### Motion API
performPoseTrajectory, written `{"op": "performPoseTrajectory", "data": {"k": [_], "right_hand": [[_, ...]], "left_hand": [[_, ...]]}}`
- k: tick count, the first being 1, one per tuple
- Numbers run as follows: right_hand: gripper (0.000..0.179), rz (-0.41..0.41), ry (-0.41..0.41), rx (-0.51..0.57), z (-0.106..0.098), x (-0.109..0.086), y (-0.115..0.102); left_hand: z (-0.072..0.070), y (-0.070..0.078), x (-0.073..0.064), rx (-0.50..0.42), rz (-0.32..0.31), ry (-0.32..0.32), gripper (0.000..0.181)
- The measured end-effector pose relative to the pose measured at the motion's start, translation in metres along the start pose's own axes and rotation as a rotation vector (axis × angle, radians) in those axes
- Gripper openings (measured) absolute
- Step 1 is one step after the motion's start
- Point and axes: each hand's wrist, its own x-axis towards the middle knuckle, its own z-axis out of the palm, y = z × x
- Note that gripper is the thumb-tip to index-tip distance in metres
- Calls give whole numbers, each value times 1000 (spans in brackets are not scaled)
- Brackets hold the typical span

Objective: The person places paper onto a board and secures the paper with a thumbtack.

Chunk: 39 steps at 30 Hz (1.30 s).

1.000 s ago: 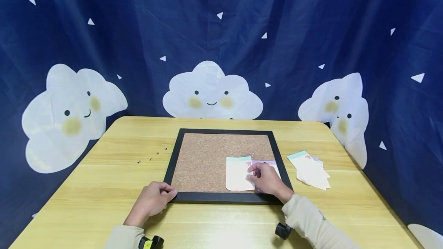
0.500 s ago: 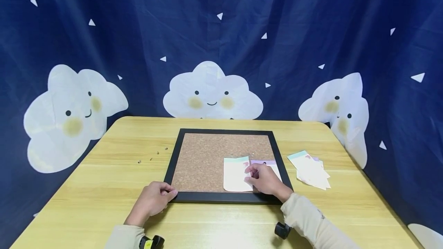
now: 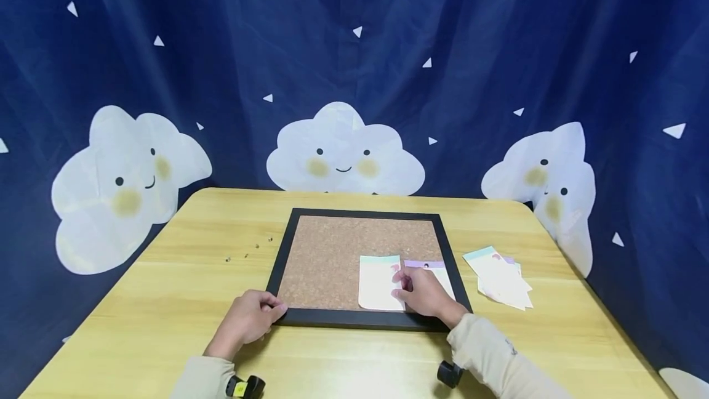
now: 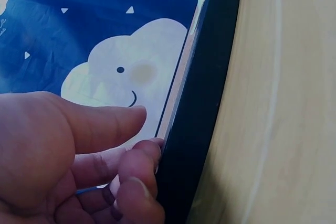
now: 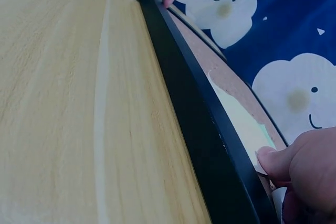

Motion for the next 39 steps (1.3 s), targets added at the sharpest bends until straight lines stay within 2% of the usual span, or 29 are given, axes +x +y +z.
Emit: {"op": "performPoseTrajectory", "data": {"k": [13,31,39], "right_hand": [[14,2,8,14,-1,-4,0],[12,-44,6,28,2,0,3],[13,-39,13,10,-3,0,2]], "left_hand": [[5,-3,-3,-33,-15,3,8],[-4,0,-4,0,-10,-10,13],[-4,4,1,23,5,-31,9]]}}
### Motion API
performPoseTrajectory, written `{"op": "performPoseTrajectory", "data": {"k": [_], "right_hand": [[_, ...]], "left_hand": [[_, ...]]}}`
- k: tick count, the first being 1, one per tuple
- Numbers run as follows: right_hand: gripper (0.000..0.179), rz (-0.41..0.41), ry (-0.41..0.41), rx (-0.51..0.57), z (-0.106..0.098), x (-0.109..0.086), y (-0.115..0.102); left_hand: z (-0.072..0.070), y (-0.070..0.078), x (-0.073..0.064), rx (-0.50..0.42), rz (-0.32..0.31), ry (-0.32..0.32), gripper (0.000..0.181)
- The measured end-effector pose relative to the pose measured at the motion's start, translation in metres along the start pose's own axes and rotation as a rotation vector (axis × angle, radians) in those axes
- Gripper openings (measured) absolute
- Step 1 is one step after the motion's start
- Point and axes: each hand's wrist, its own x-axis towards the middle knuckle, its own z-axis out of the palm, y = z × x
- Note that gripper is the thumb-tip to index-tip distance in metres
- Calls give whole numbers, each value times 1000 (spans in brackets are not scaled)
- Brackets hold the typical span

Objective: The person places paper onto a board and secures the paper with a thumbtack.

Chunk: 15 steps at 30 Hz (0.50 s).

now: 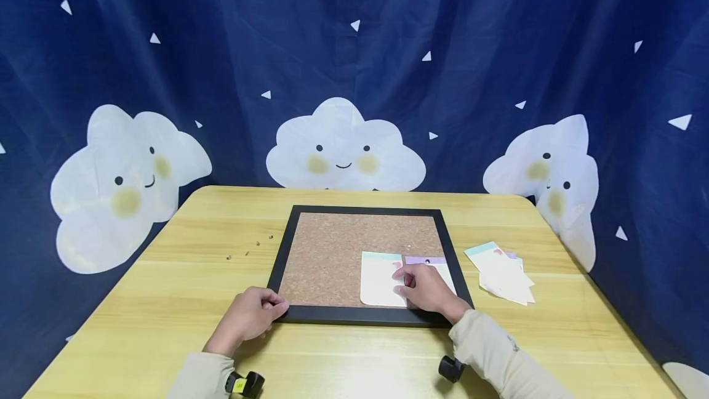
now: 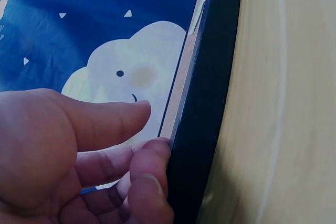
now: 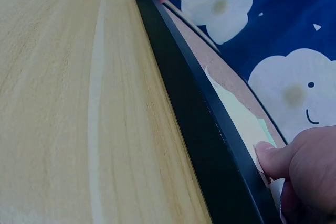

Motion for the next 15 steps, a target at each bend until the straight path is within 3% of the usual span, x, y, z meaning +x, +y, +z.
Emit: {"op": "performPoseTrajectory", "data": {"k": [8,15], "right_hand": [[12,-8,-12,-27,-2,0,0],[13,-18,-27,-20,-2,-1,1]], "left_hand": [[-10,1,7,19,14,14,9],[-30,-7,21,75,0,11,16]]}}
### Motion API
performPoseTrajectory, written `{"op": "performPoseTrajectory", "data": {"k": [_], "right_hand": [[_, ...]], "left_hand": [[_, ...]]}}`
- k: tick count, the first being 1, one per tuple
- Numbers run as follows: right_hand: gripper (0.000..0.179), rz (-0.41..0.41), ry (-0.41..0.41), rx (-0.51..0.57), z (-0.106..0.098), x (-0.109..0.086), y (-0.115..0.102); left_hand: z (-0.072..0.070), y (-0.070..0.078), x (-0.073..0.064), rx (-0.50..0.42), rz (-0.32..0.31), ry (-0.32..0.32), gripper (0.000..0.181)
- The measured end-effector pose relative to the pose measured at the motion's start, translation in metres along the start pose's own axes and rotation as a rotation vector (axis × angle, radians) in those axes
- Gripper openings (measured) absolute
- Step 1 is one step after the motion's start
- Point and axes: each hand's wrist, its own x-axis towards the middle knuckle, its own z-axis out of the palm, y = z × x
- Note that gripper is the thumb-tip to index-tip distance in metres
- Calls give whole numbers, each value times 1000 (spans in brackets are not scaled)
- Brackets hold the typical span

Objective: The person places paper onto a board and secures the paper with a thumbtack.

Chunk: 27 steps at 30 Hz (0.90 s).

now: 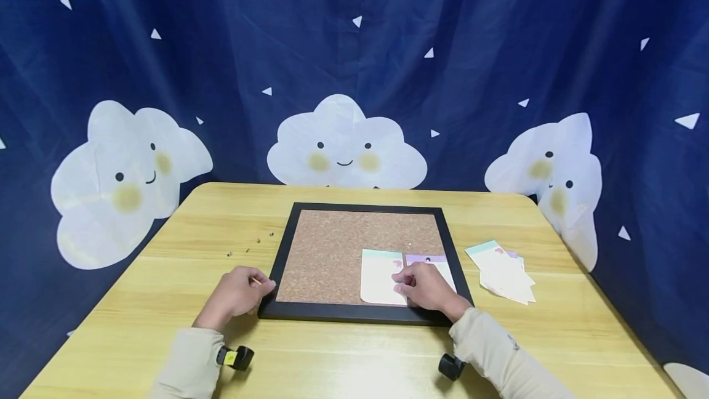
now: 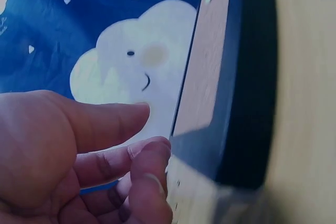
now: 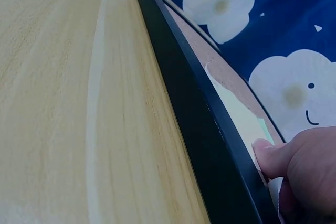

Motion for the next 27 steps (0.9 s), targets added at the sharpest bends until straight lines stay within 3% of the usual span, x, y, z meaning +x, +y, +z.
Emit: {"op": "performPoseTrajectory", "data": {"k": [10,14,19,27], "right_hand": [[26,-3,-26,-16,-1,3,2],[12,-18,-46,-41,-2,4,1],[18,-52,-74,-65,-4,5,0],[12,-53,-96,-95,-6,7,-1]], "left_hand": [[-31,-21,26,67,-43,-1,24],[-39,-31,36,71,-56,26,25],[-45,-43,47,128,-30,90,29],[-53,-58,66,220,-25,119,28]]}}
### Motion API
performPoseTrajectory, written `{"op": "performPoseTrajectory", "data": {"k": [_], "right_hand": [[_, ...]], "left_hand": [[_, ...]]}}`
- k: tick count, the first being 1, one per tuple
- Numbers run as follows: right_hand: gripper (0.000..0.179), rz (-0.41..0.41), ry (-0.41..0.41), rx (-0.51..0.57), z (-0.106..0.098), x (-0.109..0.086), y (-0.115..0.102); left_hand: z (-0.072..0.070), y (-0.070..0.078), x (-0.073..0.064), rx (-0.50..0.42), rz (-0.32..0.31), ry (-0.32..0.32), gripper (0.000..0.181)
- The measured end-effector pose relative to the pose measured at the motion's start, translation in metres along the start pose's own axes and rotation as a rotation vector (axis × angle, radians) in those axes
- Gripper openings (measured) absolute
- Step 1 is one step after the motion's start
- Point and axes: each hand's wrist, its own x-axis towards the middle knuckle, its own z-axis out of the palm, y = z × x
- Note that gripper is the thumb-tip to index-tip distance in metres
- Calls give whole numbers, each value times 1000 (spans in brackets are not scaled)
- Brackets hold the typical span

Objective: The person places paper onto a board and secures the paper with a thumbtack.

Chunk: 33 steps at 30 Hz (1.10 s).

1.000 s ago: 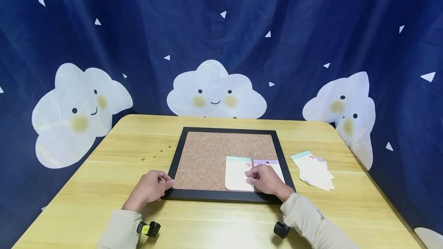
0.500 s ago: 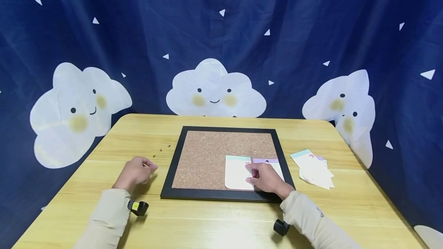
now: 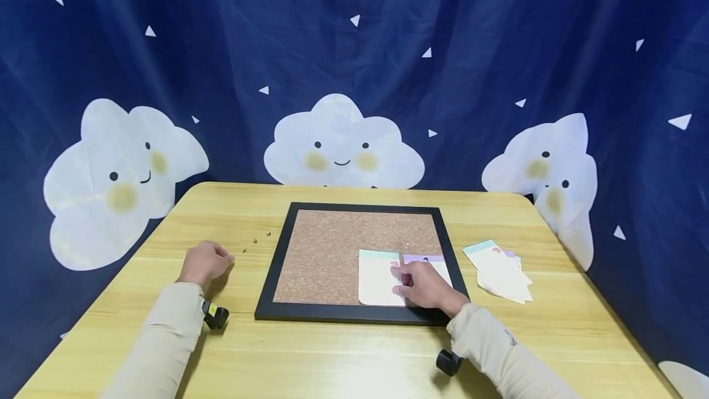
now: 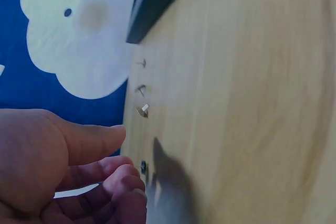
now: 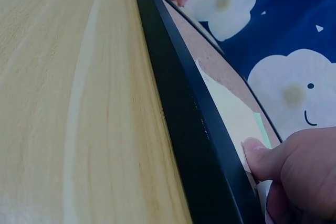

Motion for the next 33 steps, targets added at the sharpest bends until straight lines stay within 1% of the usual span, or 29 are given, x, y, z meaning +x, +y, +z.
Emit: {"op": "performPoseTrajectory", "data": {"k": [4,8,10,13,16,23,26,30,33], "right_hand": [[15,-4,8,11,1,0,1],[21,-1,23,32,1,0,1],[24,8,26,41,2,-1,1],[25,16,29,46,2,-1,2],[24,26,25,51,3,-1,2],[23,43,18,57,4,-2,2],[24,39,18,61,4,-2,3],[24,37,24,62,5,-2,4],[22,41,26,61,6,-2,5]], "left_hand": [[-1,-5,8,48,-22,2,28],[-3,-4,12,59,-55,-9,28],[-4,-4,15,62,-59,-18,30],[-3,-6,19,79,-51,-22,32],[-1,-9,23,97,-30,-16,29],[0,-8,21,85,5,4,17],[0,-6,19,88,20,10,20],[2,-5,20,93,34,11,30],[4,-4,21,87,24,6,35]]}}
